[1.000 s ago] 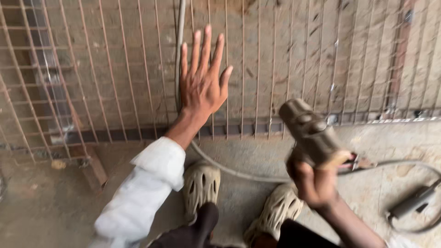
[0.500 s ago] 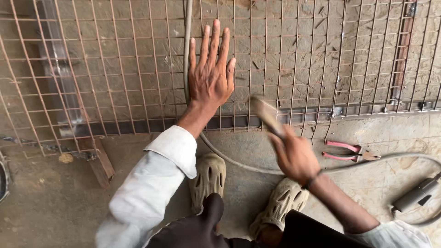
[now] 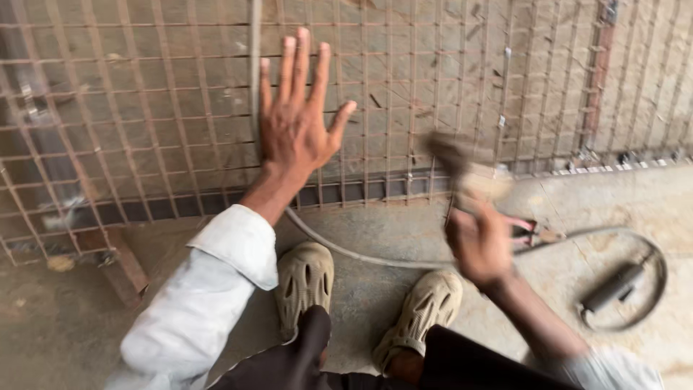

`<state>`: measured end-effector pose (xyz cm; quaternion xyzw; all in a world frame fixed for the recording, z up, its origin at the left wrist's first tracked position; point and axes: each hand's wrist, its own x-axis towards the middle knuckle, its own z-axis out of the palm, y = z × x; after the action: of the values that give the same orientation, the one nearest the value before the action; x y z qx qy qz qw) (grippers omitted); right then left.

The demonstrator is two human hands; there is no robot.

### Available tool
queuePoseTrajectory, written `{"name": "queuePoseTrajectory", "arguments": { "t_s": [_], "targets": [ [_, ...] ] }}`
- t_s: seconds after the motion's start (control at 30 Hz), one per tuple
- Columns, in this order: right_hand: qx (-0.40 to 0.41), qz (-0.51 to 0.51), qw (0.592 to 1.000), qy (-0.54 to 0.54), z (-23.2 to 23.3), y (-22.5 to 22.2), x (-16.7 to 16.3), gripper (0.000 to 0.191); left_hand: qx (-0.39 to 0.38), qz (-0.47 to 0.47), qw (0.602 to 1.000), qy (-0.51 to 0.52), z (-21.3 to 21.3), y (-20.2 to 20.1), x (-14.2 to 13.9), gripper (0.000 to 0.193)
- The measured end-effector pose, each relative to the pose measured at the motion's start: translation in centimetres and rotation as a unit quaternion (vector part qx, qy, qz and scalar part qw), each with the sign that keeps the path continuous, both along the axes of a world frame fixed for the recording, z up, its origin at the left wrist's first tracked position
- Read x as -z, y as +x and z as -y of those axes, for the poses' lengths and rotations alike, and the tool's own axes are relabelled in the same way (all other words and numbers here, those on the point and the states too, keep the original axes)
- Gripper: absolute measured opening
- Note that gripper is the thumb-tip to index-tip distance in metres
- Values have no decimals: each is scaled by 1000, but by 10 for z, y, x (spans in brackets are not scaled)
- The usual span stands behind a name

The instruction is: The person welds a metal mesh to a metal frame using a welding torch and a grounding clamp. They then use a hammer to tap the welded joints.

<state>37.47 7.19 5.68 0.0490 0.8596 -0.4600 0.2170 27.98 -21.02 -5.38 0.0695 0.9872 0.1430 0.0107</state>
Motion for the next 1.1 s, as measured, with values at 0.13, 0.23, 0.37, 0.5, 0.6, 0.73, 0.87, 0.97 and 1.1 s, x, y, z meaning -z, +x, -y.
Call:
{"name": "queuePoseTrajectory", "arguments": {
  "t_s": [0.13, 0.23, 0.37, 0.5, 0.6, 0.73, 0.87, 0.97, 1.1],
  "targets": [
    [-52, 129, 980, 145, -23, -8, 2, 35, -12, -4, 1000, 1, -3, -1, -4, 73],
    [61, -27, 993, -95, -42, 16, -8, 33, 11, 14, 1000, -2, -3, 0, -7, 71],
    [23, -16, 994, -103, -39, 28, 4, 35, -1, 13, 1000, 18, -5, 7, -7, 70],
    [-20, 205, 955, 213, -46, 23, 13, 33, 11, -13, 1000, 13, -8, 9, -3, 70],
    [3, 31, 997, 75, -71, 37, 1, 40, 3, -10, 1000, 21, -10, 7, -2, 70],
    [64, -87, 990, -90, -84, 55, 15, 42, 2, 7, 1000, 15, -11, 6, -1, 70],
    [-35, 45, 982, 179, -96, 48, 22, 42, 4, -8, 1000, 7, -13, 7, 2, 71],
    [-29, 28, 988, 149, -106, 49, 10, 40, -1, -7, 1000, 6, -15, 10, 4, 71],
    [12, -141, 990, -14, -94, 54, 19, 45, 6, -8, 1000, 14, -14, 10, 4, 70]
  ]
}}
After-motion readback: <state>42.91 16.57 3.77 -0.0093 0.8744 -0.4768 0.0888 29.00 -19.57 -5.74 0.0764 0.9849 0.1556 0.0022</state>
